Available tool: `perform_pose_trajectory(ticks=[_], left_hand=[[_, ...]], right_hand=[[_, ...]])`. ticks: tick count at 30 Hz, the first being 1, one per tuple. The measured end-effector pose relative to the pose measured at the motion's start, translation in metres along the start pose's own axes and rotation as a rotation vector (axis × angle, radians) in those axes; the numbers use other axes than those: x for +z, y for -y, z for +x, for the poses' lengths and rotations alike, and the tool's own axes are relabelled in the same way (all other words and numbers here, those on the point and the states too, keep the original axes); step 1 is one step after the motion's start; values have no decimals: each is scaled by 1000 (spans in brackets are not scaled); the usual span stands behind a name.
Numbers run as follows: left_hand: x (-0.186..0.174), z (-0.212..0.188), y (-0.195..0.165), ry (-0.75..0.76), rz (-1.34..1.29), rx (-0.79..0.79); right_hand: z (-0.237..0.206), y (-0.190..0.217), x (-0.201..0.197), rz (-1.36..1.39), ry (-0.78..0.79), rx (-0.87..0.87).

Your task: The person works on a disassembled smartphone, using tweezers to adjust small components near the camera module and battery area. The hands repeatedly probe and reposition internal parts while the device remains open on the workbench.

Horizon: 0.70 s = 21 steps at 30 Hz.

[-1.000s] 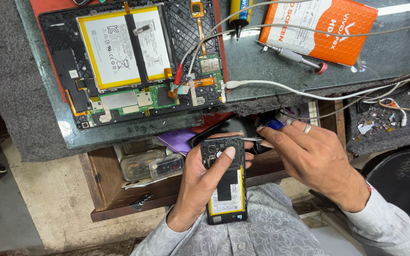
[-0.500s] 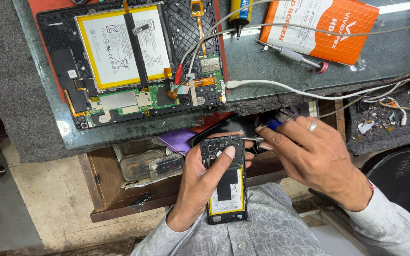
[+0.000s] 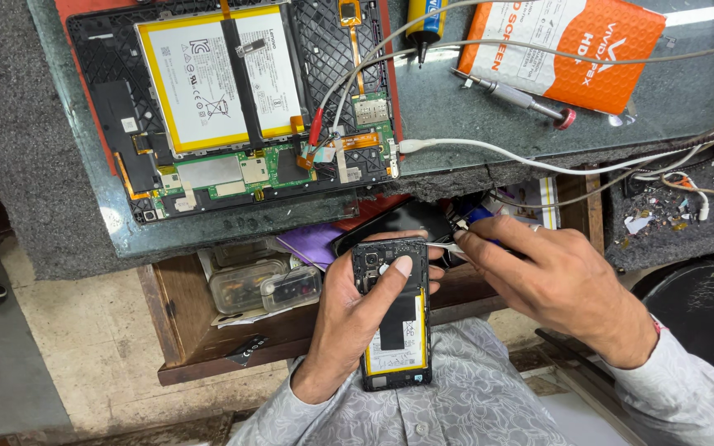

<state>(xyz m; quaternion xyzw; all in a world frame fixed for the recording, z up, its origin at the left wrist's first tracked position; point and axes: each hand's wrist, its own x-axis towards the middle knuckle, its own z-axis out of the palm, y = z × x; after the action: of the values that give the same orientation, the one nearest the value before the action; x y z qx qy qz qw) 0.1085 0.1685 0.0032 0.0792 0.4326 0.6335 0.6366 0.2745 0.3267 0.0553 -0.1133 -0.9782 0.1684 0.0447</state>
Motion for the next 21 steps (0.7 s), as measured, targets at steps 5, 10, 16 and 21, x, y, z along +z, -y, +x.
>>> perform_pose_trajectory(ticks=[5, 10, 16, 21], left_hand=[[1, -1, -2, -12, 5, -14], [2, -1, -2, -7, -9, -8], [2, -1, -1, -13, 1, -9], [2, -1, -1, -14, 4, 4]], right_hand=[[8, 5, -7, -101, -82, 2], [9, 8, -1, -137, -96, -12], [0, 5, 6, -135, -70, 21], [1, 1, 5, -6, -73, -1]])
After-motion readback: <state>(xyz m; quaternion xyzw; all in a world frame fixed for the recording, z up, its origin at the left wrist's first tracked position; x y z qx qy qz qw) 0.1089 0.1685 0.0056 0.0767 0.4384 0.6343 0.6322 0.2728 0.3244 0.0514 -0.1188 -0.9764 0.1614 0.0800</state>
